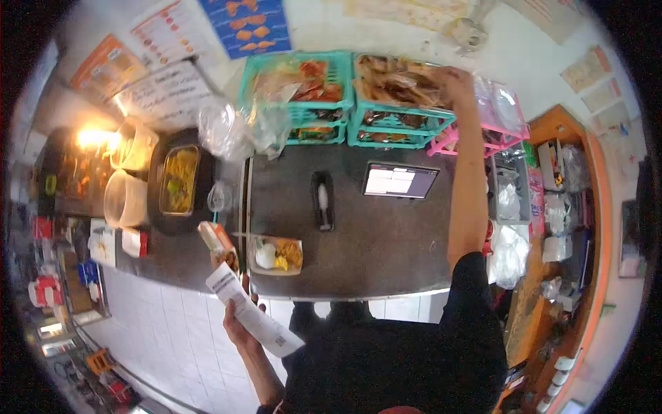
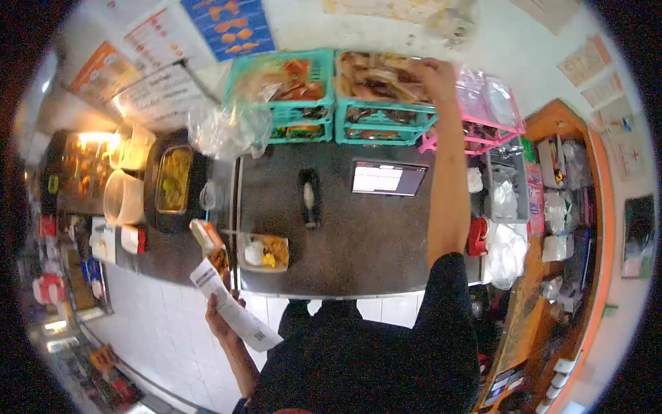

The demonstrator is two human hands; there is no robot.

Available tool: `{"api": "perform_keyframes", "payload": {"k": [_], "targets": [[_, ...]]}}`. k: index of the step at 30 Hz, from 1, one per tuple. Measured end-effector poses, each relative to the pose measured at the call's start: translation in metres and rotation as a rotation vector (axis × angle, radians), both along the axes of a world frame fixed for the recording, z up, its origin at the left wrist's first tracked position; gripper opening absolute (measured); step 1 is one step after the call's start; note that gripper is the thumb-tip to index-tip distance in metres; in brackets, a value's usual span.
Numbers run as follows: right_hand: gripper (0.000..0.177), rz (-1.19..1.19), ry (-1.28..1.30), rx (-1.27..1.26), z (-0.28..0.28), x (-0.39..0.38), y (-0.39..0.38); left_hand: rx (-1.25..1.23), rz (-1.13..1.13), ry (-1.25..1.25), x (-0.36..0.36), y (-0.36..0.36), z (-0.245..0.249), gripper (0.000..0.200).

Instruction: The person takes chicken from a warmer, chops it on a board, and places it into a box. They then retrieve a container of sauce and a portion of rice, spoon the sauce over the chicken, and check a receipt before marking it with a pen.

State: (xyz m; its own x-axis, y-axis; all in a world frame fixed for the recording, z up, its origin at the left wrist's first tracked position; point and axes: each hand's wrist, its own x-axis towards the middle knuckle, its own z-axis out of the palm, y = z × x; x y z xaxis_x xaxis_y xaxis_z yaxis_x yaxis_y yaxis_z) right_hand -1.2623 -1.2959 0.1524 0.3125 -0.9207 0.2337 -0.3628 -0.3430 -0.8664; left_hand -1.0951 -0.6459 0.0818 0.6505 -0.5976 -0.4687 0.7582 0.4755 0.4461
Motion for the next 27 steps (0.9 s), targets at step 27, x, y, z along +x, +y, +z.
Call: {"api": "perform_keyframes", "payload": {"k": [27], "targets": [[0.046, 0.672, -0.29, 0.995, -0.126, 0.092, 0.532, -0.6, -0.14, 0.011, 0.101, 0.042, 0.007, 0.06]]}}
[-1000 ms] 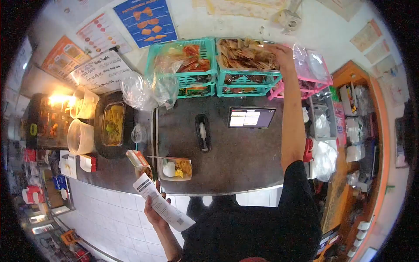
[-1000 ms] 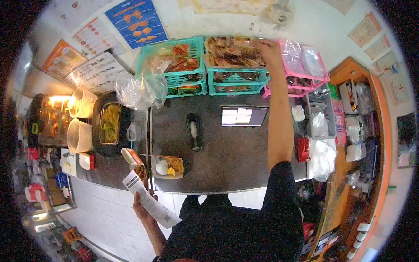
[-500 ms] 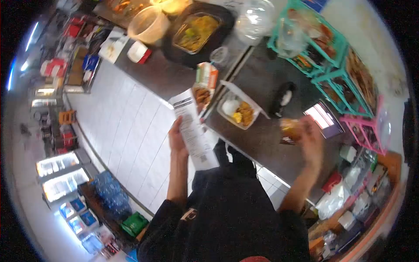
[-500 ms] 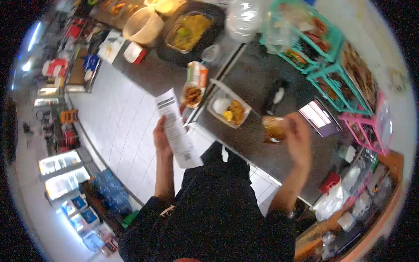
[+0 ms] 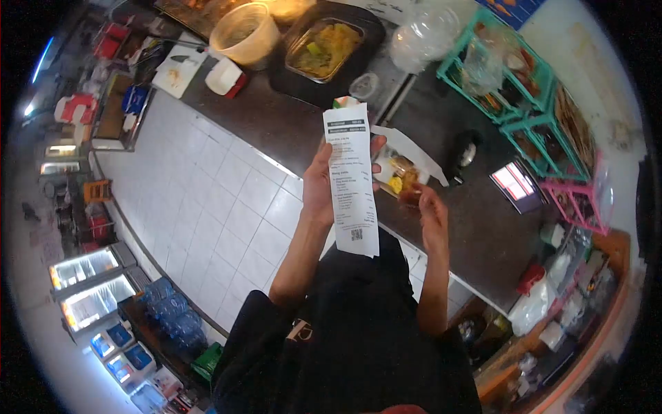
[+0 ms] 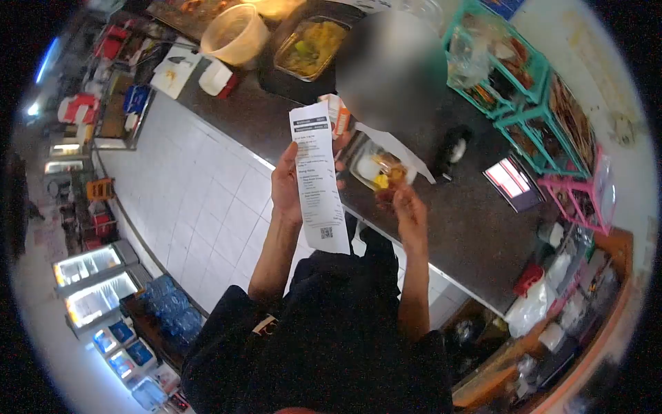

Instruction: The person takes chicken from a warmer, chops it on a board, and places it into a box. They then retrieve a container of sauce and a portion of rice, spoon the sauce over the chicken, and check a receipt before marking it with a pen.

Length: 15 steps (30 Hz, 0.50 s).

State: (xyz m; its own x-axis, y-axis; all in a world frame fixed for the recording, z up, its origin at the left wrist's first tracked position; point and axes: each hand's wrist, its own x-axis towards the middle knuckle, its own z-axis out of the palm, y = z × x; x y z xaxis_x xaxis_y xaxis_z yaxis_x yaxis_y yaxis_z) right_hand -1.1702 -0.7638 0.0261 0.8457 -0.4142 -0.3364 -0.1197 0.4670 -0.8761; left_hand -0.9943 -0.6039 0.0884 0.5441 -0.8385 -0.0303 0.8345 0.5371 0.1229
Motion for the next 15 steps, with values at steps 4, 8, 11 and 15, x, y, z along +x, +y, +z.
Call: {"api": "perform_keyframes", "payload": {"k": [4, 8, 11, 15], "targets": [[0.045, 0.007, -0.153, -0.013, 0.045, -0.022, 0.047, 0.005, -0.123, 0.05, -0.009, -0.025, 0.005, 0.059], [0.032, -0.121, 0.055, -0.264, 0.048, -0.045, 0.038, -0.008, -0.216, 0.019, -0.037, -0.077, -0.003, 0.059], [0.018, -0.227, 0.111, -0.328, 0.038, -0.077, 0.01, -0.03, -0.308, -0.004, -0.065, -0.119, -0.011, 0.059], [0.018, -0.422, 0.162, -0.288, 0.007, -0.139, -0.044, 0.371, -0.343, -0.213, -0.129, -0.182, -0.028, 0.055]]}}
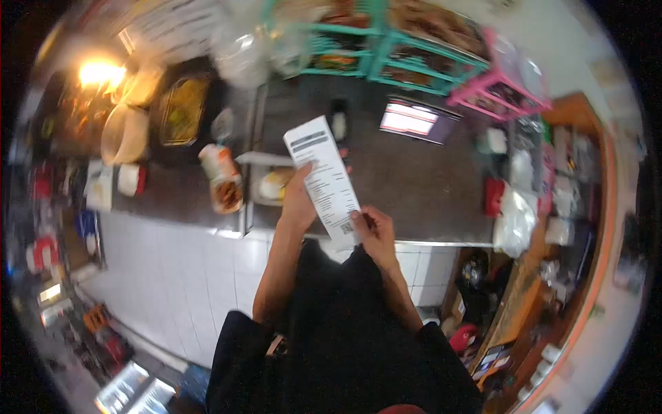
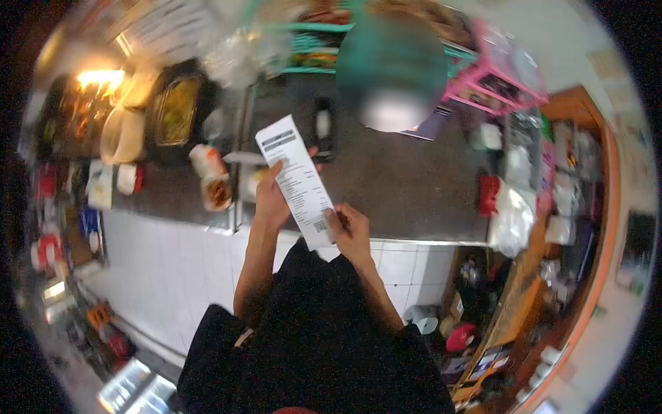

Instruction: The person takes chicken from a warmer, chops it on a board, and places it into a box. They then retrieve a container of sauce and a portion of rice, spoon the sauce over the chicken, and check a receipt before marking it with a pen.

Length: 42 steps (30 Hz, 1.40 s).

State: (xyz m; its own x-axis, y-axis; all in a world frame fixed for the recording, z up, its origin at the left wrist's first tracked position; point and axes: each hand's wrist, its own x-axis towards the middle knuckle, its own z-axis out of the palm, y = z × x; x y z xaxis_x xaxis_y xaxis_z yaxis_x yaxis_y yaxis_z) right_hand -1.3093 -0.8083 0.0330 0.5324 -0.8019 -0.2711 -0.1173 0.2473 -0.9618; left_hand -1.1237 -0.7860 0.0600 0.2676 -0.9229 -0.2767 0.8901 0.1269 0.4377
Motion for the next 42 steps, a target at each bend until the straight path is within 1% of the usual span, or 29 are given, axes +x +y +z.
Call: {"api": "perform_keyframes", "payload": {"k": [1, 2, 3, 5, 6, 8, 9, 11, 12, 14, 16, 17, 18, 19, 20, 22, 23, 25, 26, 28, 29, 31, 32, 34, 37, 39, 40, 41, 42], "targets": [[0.018, -0.063, 0.014, -0.023, -0.022, -0.023, -0.017, 0.197, 0.009, -0.298, -0.015, -0.005, -0.054, 0.054], [0.018, -0.041, 0.073, -0.006, -0.053, -0.047, -0.033, 0.374, 0.024, -0.608, -0.035, -0.011, -0.111, 0.053], [0.018, -0.016, 0.128, 0.018, -0.086, -0.069, -0.047, 0.462, 0.167, -0.437, -0.066, -0.016, -0.12, 0.05], [0.021, -0.01, 0.395, -0.075, -0.148, -0.102, -0.066, 0.635, 0.343, -1.06, -0.117, -0.005, -0.175, 0.047], [0.021, -0.045, 0.404, -0.071, -0.173, -0.112, -0.07, 0.614, 0.312, -1.062, -0.135, -0.001, -0.196, 0.047], [0.025, 0.009, 0.5, 0.055, -0.207, -0.126, -0.077, 0.636, 0.099, -1.542, -0.16, -0.003, -0.219, 0.051], [0.025, -0.009, 0.505, 0.066, -0.22, -0.131, -0.083, 0.626, 0.077, -1.544, -0.167, -0.013, -0.229, 0.051], [0.029, 0.201, 0.632, -0.134, -0.222, -0.146, -0.1, 0.639, -0.228, -1.953, -0.18, -0.031, -0.245, 0.058], [0.033, 0.191, 0.57, -0.079, -0.22, -0.162, -0.108, 0.629, -0.259, -2.006, -0.182, -0.037, -0.251, 0.061], [0.03, 0.041, 0.643, -0.155, -0.182, -0.192, -0.145, 0.603, -0.283, -2.062, -0.179, -0.04, -0.25, 0.061], [0.025, -0.148, 0.652, -0.451, -0.173, -0.246, -0.204, 0.598, -0.312, -2.118, -0.178, -0.041, -0.243, 0.06], [0.015, -0.269, 0.749, -0.473, -0.169, -0.274, -0.235, 0.587, -0.318, -2.12, -0.177, -0.04, -0.244, 0.06], [0.011, -0.425, 0.831, -0.556, -0.157, -0.297, -0.266, 0.596, -0.318, -2.141, -0.177, -0.038, -0.245, 0.06], [0.011, -0.572, 0.736, -0.76, -0.15, -0.321, -0.297, 0.608, -0.313, -2.161, -0.177, -0.038, -0.246, 0.059], [0.013, -0.558, 0.847, -0.658, -0.126, -0.336, -0.32, 0.625, -0.321, -2.149, -0.178, -0.039, -0.246, 0.057], [0.016, -0.612, 0.908, -0.639, -0.112, -0.364, -0.363, 0.666, -0.33, -2.143, -0.18, -0.04, -0.244, 0.058], [0.018, -0.594, 0.947, -0.615, -0.115, -0.373, -0.38, 0.709, -0.343, -2.132, -0.181, -0.038, -0.244, 0.058], [0.017, -0.363, 1.081, -0.751, -0.138, -0.379, -0.41, 0.719, -0.345, -2.12, -0.18, -0.035, -0.248, 0.057], [0.017, -0.362, 1.076, -0.75, -0.152, -0.376, -0.42, 0.72, -0.348, -2.106, -0.18, -0.035, -0.25, 0.057], [0.014, -0.025, 1.347, -0.715, -0.187, -0.366, -0.438, 0.726, -0.356, -2.113, -0.178, -0.034, -0.253, 0.057], [0.014, -0.021, 1.341, -0.714, -0.214, -0.367, -0.45, 0.726, -0.365, -2.117, -0.177, -0.034, -0.254, 0.058], [0.012, -0.019, 1.524, -0.669, -0.261, -0.374, -0.468, 0.724, -0.365, -2.106, -0.176, -0.036, -0.251, 0.058], [0.012, -0.007, 1.518, -0.672, -0.248, -0.367, -0.468, 0.717, -0.364, -2.094, -0.176, -0.035, -0.25, 0.058], [0.013, -0.135, 1.494, -0.592, -0.225, -0.35, -0.468, 0.747, -0.38, -2.092, -0.175, -0.035, -0.25, 0.058], [0.015, -0.056, 1.595, -0.649, -0.219, -0.339, -0.468, 0.791, -0.359, -2.075, -0.179, -0.041, -0.247, 0.058], [0.013, 0.1, 1.732, -0.432, -0.25, -0.356, -0.49, 0.706, -0.339, -2.028, -0.176, -0.04, -0.242, 0.06], [0.013, 0.205, 1.718, -0.578, -0.238, -0.35, -0.479, 0.717, -0.327, -1.979, -0.174, -0.035, -0.242, 0.059], [0.016, 0.197, 1.676, -0.702, -0.325, -0.413, -0.503, 0.733, -0.305, -1.935, -0.172, -0.034, -0.244, 0.059], [0.026, 0.119, 1.474, -1.106, -0.318, -0.423, -0.494, 0.784, -0.366, -1.946, -0.17, -0.033, -0.238, 0.06]]}}
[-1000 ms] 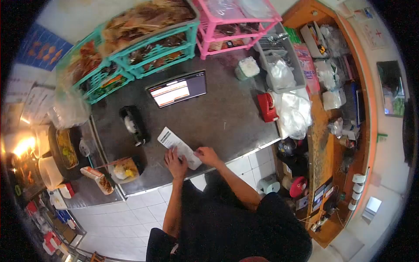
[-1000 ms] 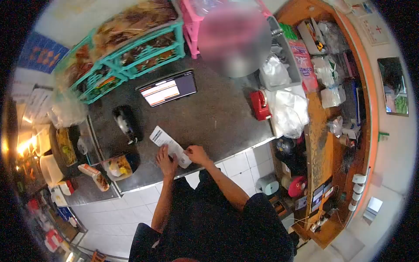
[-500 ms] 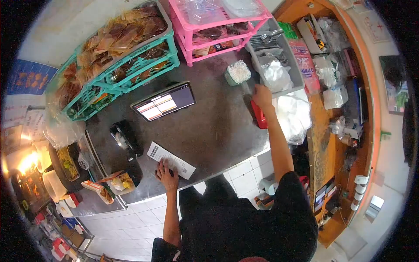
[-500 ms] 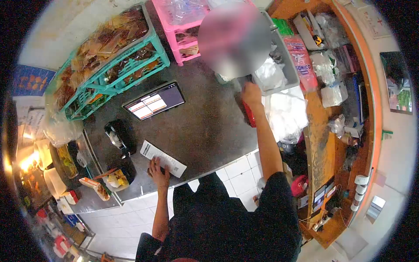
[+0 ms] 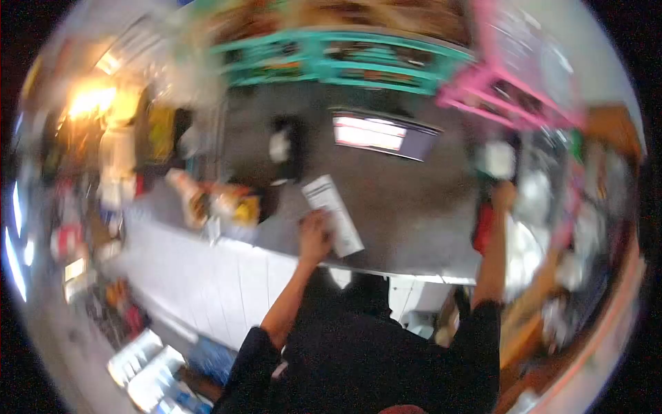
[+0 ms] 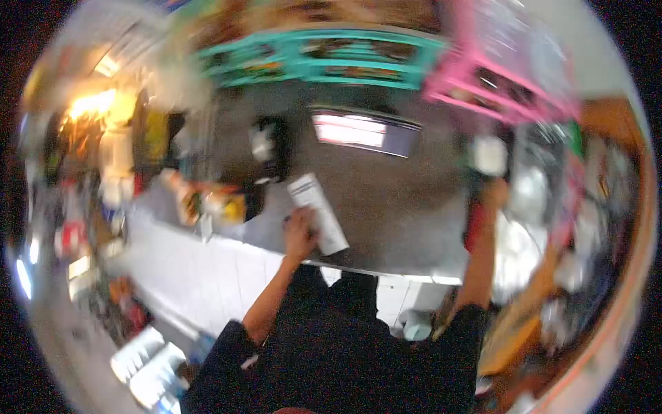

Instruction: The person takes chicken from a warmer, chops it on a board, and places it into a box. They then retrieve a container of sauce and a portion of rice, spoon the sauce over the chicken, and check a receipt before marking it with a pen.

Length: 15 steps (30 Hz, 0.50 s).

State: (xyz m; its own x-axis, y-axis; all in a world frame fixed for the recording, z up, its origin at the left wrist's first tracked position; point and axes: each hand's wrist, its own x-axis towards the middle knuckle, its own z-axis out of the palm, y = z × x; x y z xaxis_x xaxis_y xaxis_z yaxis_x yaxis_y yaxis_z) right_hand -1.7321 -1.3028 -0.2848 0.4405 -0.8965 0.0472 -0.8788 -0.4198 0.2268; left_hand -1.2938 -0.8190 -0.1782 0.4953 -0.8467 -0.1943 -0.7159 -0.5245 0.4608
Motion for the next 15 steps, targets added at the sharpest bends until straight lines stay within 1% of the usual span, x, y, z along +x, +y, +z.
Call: {"api": "perform_keyframes", "payload": {"k": [1, 2, 3, 4, 5, 7, 8, 9, 10, 11, 12, 13, 15], "targets": [[0.024, -0.192, 0.189, -0.025, -0.027, -0.005, -0.008, 0.007, -0.009, -0.014, 0.001, 0.005, -0.003, 0.058], [0.037, -0.051, 0.18, -0.082, -0.015, -0.009, -0.012, 0.026, -0.001, -0.018, 0.002, 0.005, -0.004, 0.057], [0.028, 0.131, 0.238, -0.051, -0.041, -0.034, -0.026, 0.039, -0.009, -0.009, 0.002, 0.005, -0.006, 0.056], [0.03, 0.031, 0.293, -0.325, -0.023, -0.013, -0.007, 0.041, -0.009, -0.015, 0.002, 0.007, -0.006, 0.058], [0.03, 0.01, 0.236, -0.116, -0.019, -0.02, -0.023, 0.035, -0.024, -0.013, 0.002, 0.006, -0.008, 0.061], [0.03, -0.221, 0.122, -0.095, -0.008, -0.008, -0.017, 0.026, -0.006, -0.023, 0.002, 0.006, -0.008, 0.061], [0.03, -0.202, 0.115, -0.101, -0.054, -0.069, -0.035, 0.028, -0.013, 0.015, 0.002, 0.006, -0.003, 0.061], [0.03, 0.185, 0.561, -0.009, -0.1, -0.111, -0.073, 0.029, -0.02, 0.053, 0.003, 0.007, -0.002, 0.061], [0.03, 0.201, 0.556, -0.02, -0.047, -0.048, -0.041, 0.045, -0.044, 0.045, 0.003, 0.011, -0.008, 0.062], [0.034, 0.128, 0.193, -0.24, 0.005, -0.037, -0.021, 0.039, -0.025, 0.039, 0.006, 0.015, -0.007, 0.062], [0.034, 0.149, 0.185, -0.25, 0.104, 0.048, 0.039, -0.007, -0.012, 0.092, 0.009, 0.017, -0.003, 0.063], [0.033, -0.078, -0.308, 0.211, 0.199, 0.116, 0.077, -0.056, 0.0, 0.145, 0.013, 0.018, 0.003, 0.064], [0.03, -0.014, -0.318, 0.806, 0.172, 0.067, 0.059, -0.096, 0.046, 0.105, 0.029, 0.032, 0.032, 0.065]]}}
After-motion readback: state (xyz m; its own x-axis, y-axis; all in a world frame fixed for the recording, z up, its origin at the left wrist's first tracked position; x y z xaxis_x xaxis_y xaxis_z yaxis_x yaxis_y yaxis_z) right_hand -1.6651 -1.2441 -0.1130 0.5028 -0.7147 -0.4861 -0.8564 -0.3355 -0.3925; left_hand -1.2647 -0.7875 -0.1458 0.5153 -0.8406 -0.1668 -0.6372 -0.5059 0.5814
